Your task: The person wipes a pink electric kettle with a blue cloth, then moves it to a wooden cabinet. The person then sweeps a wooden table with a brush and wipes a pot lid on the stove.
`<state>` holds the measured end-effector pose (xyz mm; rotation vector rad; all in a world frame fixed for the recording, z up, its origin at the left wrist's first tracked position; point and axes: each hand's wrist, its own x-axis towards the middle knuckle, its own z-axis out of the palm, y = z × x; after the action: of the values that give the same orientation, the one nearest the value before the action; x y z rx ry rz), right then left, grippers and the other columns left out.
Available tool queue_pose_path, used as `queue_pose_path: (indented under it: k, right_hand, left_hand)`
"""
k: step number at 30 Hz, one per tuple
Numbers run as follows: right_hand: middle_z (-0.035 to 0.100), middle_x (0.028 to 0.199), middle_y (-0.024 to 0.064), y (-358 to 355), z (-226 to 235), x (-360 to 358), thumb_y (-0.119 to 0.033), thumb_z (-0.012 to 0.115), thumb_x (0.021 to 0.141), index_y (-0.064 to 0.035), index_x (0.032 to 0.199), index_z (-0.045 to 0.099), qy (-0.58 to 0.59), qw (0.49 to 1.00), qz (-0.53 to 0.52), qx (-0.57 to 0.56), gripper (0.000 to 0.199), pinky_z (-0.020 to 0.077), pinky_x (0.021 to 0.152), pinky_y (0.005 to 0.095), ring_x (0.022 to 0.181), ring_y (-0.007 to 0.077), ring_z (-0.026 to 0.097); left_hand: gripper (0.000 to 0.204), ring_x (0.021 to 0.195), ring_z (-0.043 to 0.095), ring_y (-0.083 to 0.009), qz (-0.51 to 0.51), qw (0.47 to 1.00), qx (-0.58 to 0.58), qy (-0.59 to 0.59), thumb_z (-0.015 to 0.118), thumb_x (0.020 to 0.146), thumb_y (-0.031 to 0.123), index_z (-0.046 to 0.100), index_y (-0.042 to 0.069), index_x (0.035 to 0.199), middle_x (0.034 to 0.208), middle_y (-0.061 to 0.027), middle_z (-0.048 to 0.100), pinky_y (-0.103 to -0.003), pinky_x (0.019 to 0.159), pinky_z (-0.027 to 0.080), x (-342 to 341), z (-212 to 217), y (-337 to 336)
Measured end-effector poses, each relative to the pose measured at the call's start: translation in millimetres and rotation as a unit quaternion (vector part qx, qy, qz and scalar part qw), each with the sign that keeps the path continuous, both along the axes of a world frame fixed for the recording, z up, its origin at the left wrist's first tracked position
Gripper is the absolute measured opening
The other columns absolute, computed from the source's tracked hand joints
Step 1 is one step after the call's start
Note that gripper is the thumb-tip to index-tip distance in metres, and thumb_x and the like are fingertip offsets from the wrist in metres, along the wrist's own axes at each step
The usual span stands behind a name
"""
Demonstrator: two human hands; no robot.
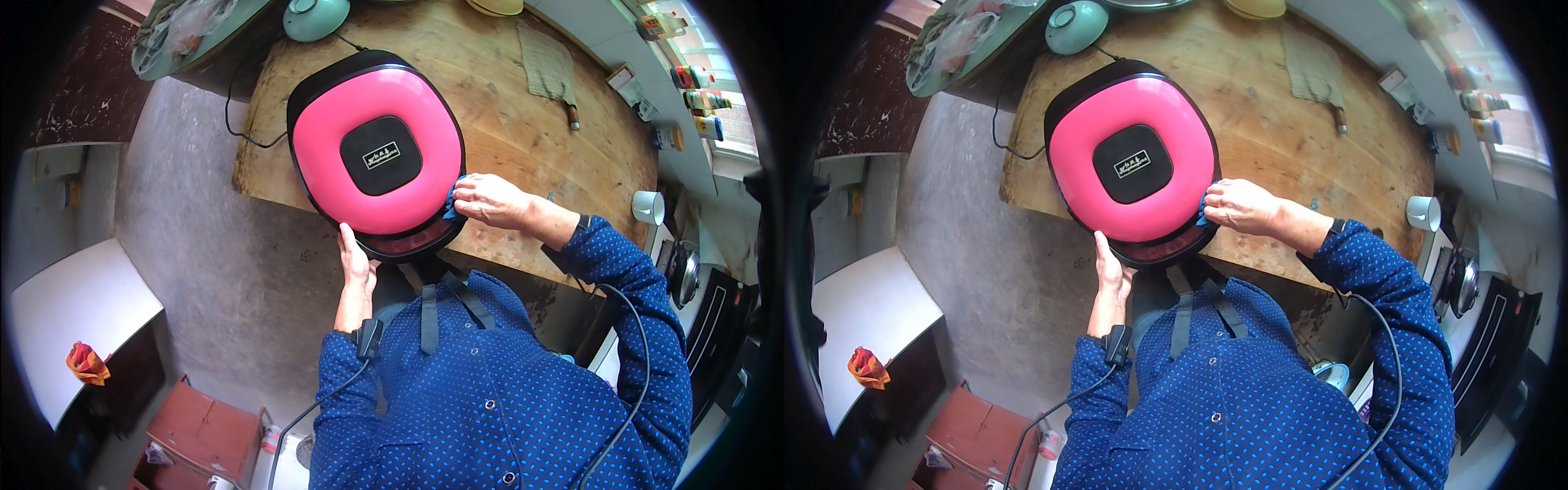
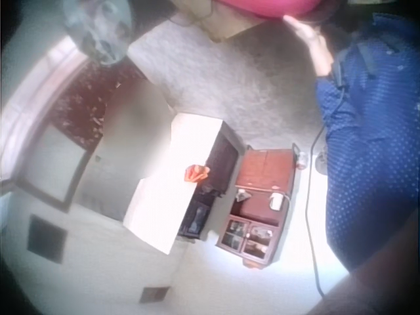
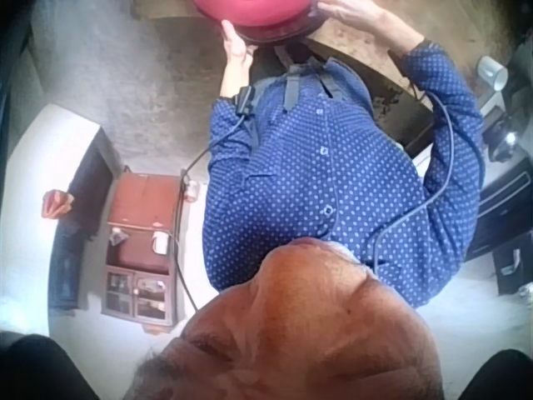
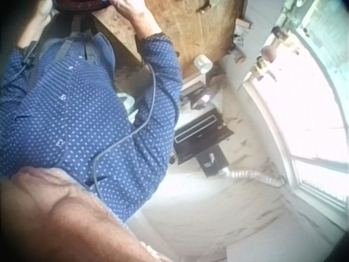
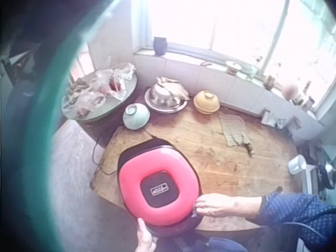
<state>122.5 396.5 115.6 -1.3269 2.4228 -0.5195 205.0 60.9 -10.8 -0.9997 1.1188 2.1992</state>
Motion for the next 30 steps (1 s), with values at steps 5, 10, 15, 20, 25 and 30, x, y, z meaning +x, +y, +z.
queue_pose_path:
  k: [5,10,15,20,25,30]
  right_hand:
    - [0.066,0.099,0.0124,9,-9,-17,-0.017,0.064,0.087,-0.0053,0.087,0.061,0.095,0.995,-0.011,-0.023,0.012,0.0558,0.085,0.0452,0.100,0.0344,0.065]
    - [0.069,0.094,0.0056,60,-12,-39,-0.007,0.067,0.079,-0.0125,0.088,0.063,0.182,0.966,-0.170,0.069,0.011,0.0536,0.079,0.0427,0.095,0.0306,0.065]
    - [0.070,0.084,0.0066,105,7,-24,-0.009,0.065,0.090,-0.0095,0.092,0.066,-0.275,0.631,-0.680,-0.252,0.002,0.0594,0.068,0.0468,0.077,0.0280,0.070]
    - [0.073,0.092,0.0078,79,-5,6,-0.044,0.057,0.107,-0.0055,0.110,0.071,-0.487,0.405,-0.634,-0.443,0.041,0.0623,0.075,0.0444,0.081,0.0250,0.074]
    - [0.075,0.113,0.0076,11,-48,9,-0.011,0.069,0.097,-0.0015,0.111,0.074,-0.233,0.735,-0.580,-0.265,0.018,0.0576,0.084,0.0364,0.093,0.0192,0.072]
    - [0.070,0.122,0.0234,-48,-15,75,0.005,0.070,0.086,-0.0012,0.109,0.071,0.091,0.911,-0.391,-0.093,0.024,0.0584,0.095,0.0449,0.115,0.0424,0.067]
  left_hand:
    - [0.086,0.142,0.054,-0.0376,0.000,1.000,-0.012,0.003,0.046,0.104,0.072,0.018,0.019,0.166,0.167,-0.0153,0.035,-0.065,0.092,0.062,1,1,0]
    - [0.087,0.142,0.054,-0.0368,-0.005,1.000,-0.011,-0.004,0.046,0.104,0.073,0.017,0.019,0.167,0.168,-0.0150,0.035,-0.063,0.093,0.062,0,3,-1]
    - [0.089,0.144,0.052,-0.0368,-0.009,1.000,-0.020,-0.021,0.045,0.104,0.074,0.015,0.020,0.168,0.169,-0.0145,0.033,-0.064,0.095,0.061,-1,6,0]
    - [0.090,0.145,0.050,-0.0378,-0.021,0.999,-0.022,-0.013,0.045,0.103,0.075,0.015,0.020,0.168,0.169,-0.0144,0.033,-0.065,0.096,0.060,-1,8,-1]
    - [0.088,0.147,0.048,-0.0384,-0.008,1.000,0.010,-0.014,0.045,0.104,0.073,0.016,0.020,0.168,0.169,-0.0148,0.032,-0.064,0.097,0.060,-1,5,-1]
    - [0.086,0.148,0.047,-0.0376,0.009,1.000,0.005,-0.012,0.047,0.105,0.071,0.017,0.020,0.168,0.170,-0.0141,0.031,-0.063,0.097,0.060,-1,3,1]
